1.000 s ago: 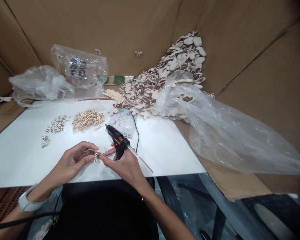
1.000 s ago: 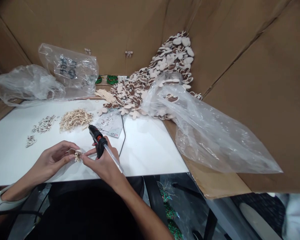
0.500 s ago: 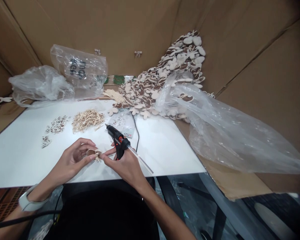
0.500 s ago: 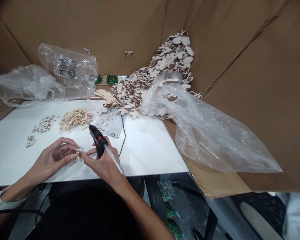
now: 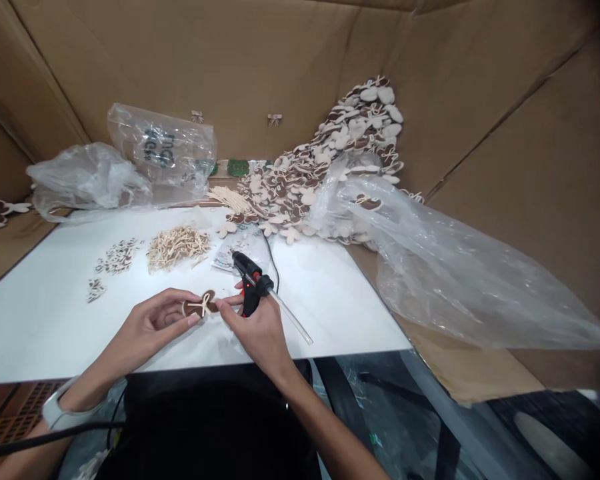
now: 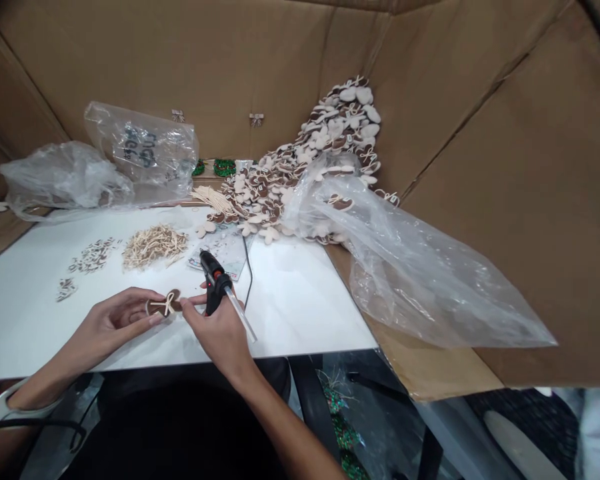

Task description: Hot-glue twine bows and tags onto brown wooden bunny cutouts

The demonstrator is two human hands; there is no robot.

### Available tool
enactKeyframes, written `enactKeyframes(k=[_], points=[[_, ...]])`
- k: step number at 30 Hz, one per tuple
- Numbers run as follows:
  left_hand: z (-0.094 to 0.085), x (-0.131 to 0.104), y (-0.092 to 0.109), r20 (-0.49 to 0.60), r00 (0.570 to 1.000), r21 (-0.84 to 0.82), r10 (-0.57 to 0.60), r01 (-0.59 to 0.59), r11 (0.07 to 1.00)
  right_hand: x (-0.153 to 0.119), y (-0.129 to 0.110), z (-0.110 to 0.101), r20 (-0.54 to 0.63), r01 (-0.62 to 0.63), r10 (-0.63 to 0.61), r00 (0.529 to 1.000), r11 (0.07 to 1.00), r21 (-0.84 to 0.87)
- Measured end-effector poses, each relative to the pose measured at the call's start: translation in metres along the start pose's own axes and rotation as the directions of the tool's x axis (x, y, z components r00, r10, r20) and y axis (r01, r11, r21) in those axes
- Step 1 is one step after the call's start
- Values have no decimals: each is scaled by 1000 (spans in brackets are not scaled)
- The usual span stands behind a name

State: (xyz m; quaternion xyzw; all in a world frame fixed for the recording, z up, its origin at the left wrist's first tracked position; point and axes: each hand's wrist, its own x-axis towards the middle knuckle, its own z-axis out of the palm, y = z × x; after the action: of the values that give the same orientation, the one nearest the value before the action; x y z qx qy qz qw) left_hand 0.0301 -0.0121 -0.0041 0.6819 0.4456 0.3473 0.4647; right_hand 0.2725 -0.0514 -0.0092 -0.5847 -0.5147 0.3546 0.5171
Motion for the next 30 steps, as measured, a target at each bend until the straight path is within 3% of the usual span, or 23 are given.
enactKeyframes(k=[4, 11, 16, 21, 26, 30], points=[[-2, 0, -4, -35, 997, -4, -65, 65, 998, 0, 1, 2, -43, -33, 34, 998, 999, 28], [-1, 1, -7, -90, 996, 25, -19, 21, 999, -2, -2, -1, 6, -30, 29, 1000, 999, 33], [3, 2, -6, -16, 1000, -77, 0, -1, 997, -1, -2, -1, 38, 13, -14, 999, 1000, 20], [-2, -1, -8, 70, 997, -37, 22, -19, 999, 0, -2, 0, 43, -9, 8, 999, 1000, 24], [-3, -3, -4, 80, 996, -52, -32, 36, 998, -1, -3, -1, 75, -22, 19, 997, 999, 39], [2, -1, -7, 80, 997, -113, -1, 10, 994, -1, -1, -1, 87, -20, 16, 996, 999, 44]])
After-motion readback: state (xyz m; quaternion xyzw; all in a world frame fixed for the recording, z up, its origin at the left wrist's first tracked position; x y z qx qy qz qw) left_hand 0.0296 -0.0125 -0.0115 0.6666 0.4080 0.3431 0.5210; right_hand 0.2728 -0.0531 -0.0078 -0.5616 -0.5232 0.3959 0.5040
